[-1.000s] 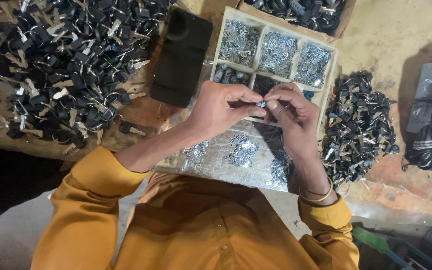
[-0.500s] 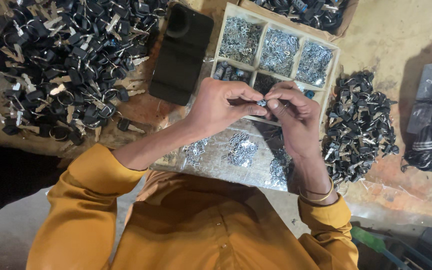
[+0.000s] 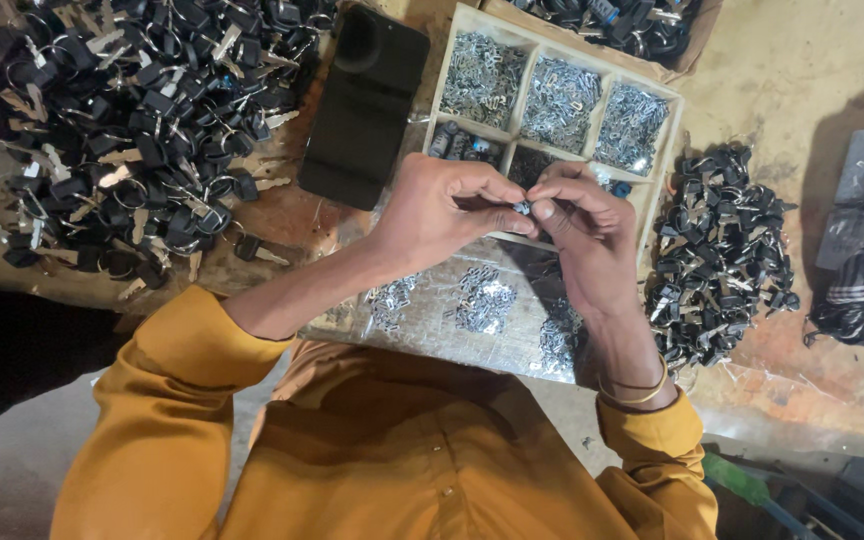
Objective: The person sits at a workbench and assembles small plastic parts by hand, repeatedly picking a blue-and-white plastic housing and pressing small metal pins into it, taking parts from a compartmented box and placing finished assemblies back into the box.
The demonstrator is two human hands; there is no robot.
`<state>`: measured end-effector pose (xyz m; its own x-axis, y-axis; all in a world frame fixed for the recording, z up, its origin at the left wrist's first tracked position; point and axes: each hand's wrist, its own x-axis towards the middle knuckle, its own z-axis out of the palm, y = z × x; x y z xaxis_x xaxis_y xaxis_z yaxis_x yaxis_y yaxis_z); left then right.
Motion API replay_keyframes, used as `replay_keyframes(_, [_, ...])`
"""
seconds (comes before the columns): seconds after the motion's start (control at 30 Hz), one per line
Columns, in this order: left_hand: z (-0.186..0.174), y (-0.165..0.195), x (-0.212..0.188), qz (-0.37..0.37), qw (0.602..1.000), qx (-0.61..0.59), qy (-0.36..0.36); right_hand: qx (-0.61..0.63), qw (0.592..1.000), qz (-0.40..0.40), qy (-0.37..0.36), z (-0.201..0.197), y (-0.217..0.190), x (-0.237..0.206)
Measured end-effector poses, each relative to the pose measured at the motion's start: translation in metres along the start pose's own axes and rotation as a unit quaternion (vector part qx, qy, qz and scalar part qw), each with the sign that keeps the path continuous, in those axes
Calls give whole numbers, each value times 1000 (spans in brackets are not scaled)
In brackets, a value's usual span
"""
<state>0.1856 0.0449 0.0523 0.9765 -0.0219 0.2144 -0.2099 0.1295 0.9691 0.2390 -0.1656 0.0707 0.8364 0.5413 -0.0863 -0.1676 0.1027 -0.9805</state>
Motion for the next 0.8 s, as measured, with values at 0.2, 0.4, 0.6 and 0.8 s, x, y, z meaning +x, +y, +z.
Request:
replay_keyframes(0.2, [0, 1, 0, 8, 999, 36, 8, -64, 998, -6, -13, 2, -5, 1])
replay_keyframes(0.4, [1, 2, -1, -15, 999, 33, -1, -227, 973, -15, 26, 2, -18, 1])
replay_keyframes(0.6, [1, 1, 1, -19, 1000, 24, 1, -387, 897, -214, -18, 0, -22, 1])
replay_keyframes(0.8, [1, 0, 0, -18, 1000, 24, -1, -477, 818, -319, -32, 0, -22, 2])
